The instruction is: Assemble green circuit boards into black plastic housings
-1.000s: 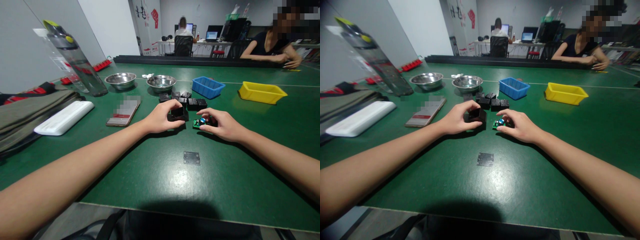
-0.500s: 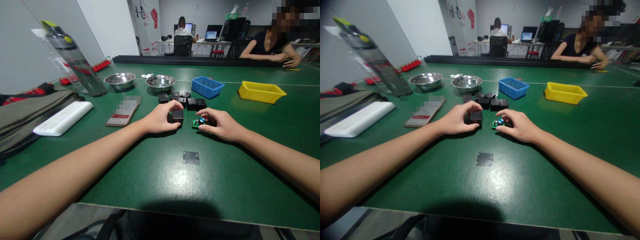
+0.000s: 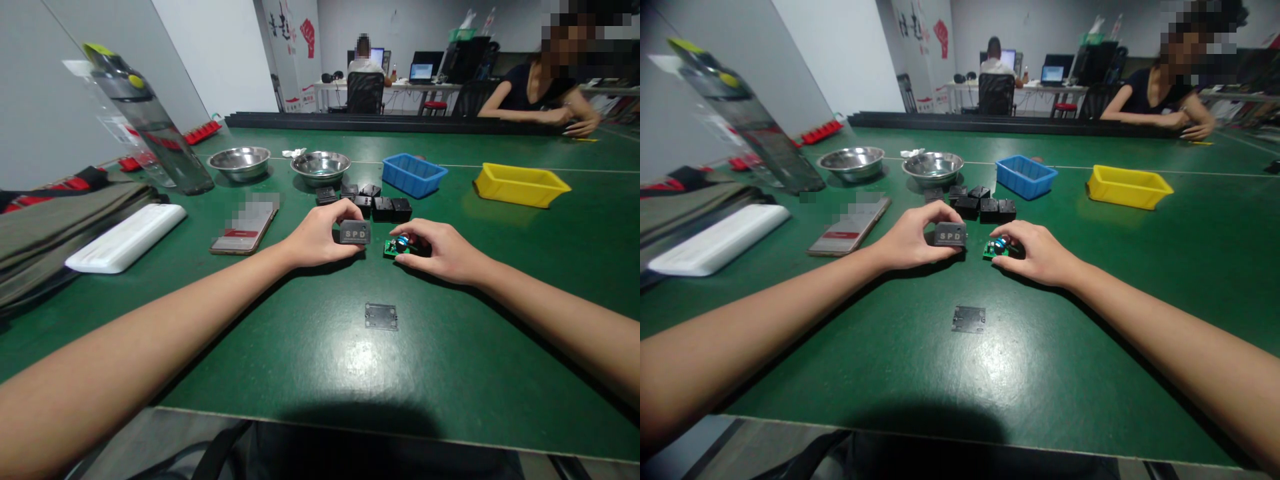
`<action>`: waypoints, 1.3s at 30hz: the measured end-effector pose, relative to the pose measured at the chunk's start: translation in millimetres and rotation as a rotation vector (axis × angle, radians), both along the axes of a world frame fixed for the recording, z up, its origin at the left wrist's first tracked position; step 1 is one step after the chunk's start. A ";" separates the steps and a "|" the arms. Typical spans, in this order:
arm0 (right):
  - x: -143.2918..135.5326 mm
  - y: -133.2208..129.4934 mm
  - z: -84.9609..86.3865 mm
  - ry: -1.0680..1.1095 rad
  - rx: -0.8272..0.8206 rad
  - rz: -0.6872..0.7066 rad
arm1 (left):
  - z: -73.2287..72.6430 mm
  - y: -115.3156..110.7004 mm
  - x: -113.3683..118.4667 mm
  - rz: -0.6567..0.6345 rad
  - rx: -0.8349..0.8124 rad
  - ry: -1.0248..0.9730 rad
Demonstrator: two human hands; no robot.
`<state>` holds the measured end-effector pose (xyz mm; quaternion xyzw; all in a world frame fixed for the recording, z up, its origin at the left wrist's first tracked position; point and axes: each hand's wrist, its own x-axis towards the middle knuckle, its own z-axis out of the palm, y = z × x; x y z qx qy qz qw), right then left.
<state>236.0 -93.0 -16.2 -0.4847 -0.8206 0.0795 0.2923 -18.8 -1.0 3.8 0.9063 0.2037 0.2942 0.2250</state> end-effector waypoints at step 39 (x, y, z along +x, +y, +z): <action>-1.2 -2.5 -0.2 -0.021 0.239 -0.018 | -6.5 4.9 -1.1 -0.077 0.229 0.024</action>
